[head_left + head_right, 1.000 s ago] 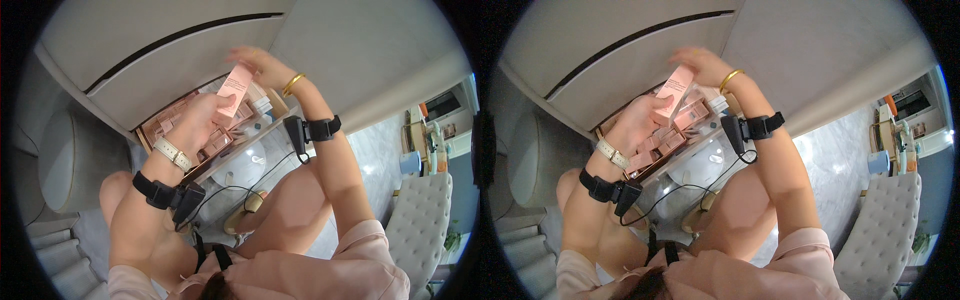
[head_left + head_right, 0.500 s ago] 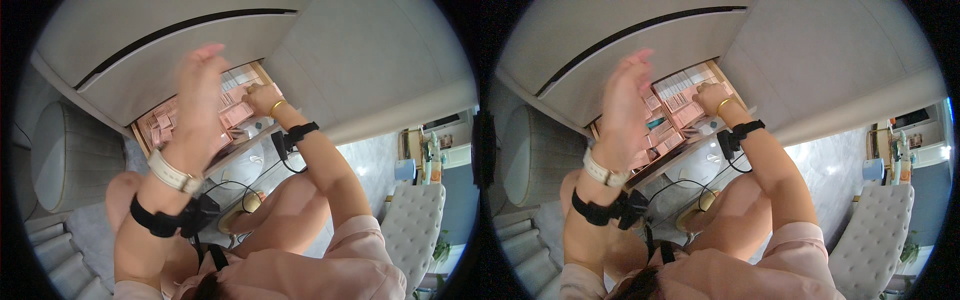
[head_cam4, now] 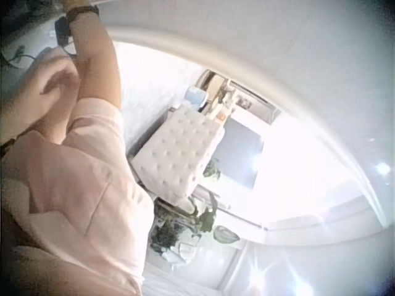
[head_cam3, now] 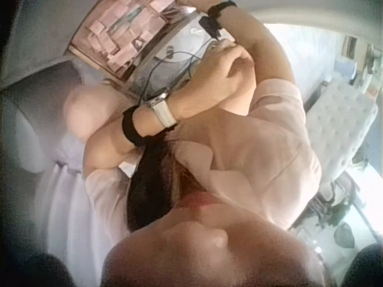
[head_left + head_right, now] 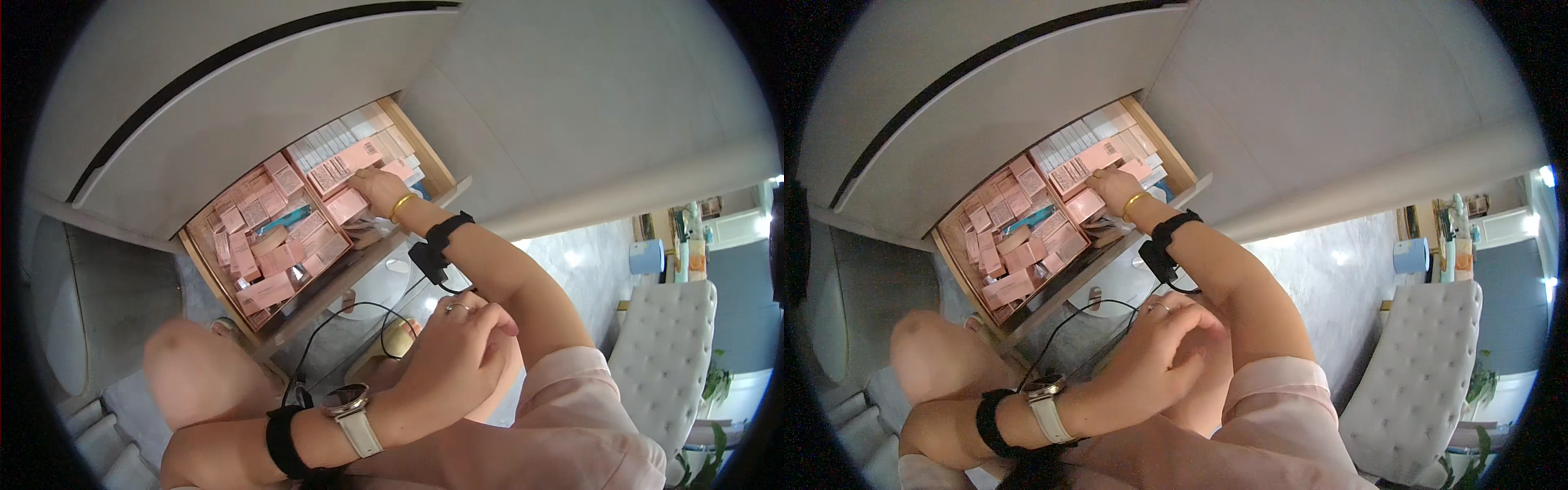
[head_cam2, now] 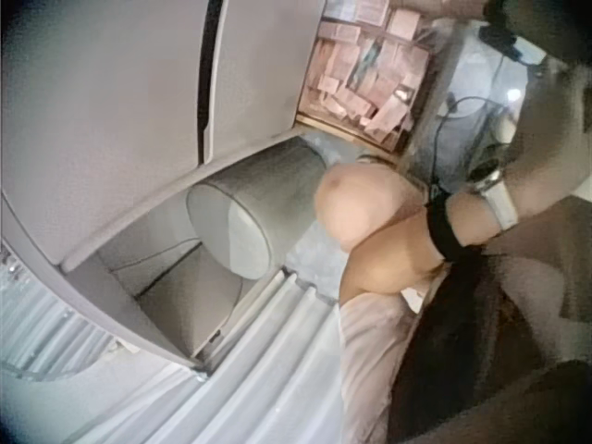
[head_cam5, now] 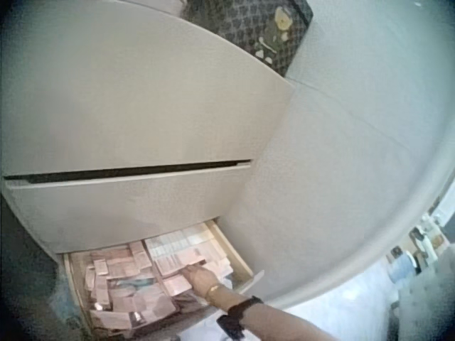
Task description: The person organizes boxes of skincare products in a drawer by hand, moving items between two drawers and placing some inside a green fabric pouch.
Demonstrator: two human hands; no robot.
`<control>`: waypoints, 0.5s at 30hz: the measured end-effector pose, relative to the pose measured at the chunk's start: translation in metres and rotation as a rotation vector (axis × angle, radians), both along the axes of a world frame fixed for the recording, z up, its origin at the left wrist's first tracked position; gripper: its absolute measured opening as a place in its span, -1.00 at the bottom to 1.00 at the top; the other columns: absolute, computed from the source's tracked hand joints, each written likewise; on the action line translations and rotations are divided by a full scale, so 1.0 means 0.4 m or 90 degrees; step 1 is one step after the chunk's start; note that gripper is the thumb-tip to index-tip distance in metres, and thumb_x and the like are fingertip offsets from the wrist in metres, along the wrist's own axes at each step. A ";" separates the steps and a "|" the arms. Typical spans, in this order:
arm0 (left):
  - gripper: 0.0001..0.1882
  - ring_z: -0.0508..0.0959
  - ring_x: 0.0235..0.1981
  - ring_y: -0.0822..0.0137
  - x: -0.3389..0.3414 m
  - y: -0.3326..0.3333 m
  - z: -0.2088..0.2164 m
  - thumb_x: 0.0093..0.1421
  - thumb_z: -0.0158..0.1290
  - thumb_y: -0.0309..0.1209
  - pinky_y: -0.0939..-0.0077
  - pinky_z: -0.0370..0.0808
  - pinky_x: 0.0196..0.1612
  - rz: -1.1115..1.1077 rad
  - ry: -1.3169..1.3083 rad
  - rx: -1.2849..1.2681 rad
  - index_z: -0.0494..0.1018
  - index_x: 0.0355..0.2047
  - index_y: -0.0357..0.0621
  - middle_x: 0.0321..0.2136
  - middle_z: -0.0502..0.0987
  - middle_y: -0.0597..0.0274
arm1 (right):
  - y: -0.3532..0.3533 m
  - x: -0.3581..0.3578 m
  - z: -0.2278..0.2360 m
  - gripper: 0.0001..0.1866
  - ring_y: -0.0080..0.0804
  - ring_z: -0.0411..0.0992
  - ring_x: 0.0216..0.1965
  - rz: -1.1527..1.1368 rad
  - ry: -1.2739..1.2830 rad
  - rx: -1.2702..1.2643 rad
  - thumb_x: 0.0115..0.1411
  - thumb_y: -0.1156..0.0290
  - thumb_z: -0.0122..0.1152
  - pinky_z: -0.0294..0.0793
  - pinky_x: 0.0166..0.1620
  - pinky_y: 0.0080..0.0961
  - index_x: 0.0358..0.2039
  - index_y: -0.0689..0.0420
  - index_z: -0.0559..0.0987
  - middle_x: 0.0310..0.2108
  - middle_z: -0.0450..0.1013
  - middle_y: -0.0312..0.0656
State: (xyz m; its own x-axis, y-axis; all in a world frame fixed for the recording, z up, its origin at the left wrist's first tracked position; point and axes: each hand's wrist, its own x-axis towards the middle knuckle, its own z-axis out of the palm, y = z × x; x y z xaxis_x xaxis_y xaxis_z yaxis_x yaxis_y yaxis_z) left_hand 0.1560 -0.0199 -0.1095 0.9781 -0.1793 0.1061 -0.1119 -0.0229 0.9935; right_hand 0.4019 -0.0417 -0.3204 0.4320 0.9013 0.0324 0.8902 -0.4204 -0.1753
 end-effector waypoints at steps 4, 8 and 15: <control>-0.77 0.34 -0.16 0.10 0.011 0.025 0.003 0.01 -0.02 -0.56 0.26 0.29 -0.07 -0.026 0.015 0.041 0.41 -0.26 -0.20 -0.27 0.37 0.11 | 0.003 0.011 -0.007 -0.50 -0.17 0.41 -0.10 0.018 0.003 -0.015 -0.22 0.49 0.32 0.47 -0.08 -0.36 -0.15 0.06 0.47 -0.19 0.43 -0.21; -0.78 0.35 -0.20 0.09 0.007 0.035 -0.020 0.01 -0.04 -0.59 0.27 0.30 -0.07 0.003 -0.021 0.111 0.41 -0.28 -0.19 -0.29 0.37 0.11 | 0.037 -0.003 0.012 -0.47 -0.20 0.43 -0.09 0.017 -0.036 -0.135 -0.20 0.40 0.36 0.45 -0.06 -0.34 -0.12 0.06 0.49 -0.14 0.45 -0.17; -0.81 0.35 -0.16 0.05 -0.025 0.055 -0.055 0.02 -0.03 -0.59 0.23 0.31 -0.04 -0.009 -0.022 0.156 0.40 -0.30 -0.17 -0.25 0.37 0.08 | 0.001 0.011 0.125 -0.64 -0.13 0.47 -0.16 0.076 0.010 -0.190 -0.13 0.43 0.27 0.46 -0.15 -0.27 -0.23 -0.01 0.51 -0.27 0.51 -0.18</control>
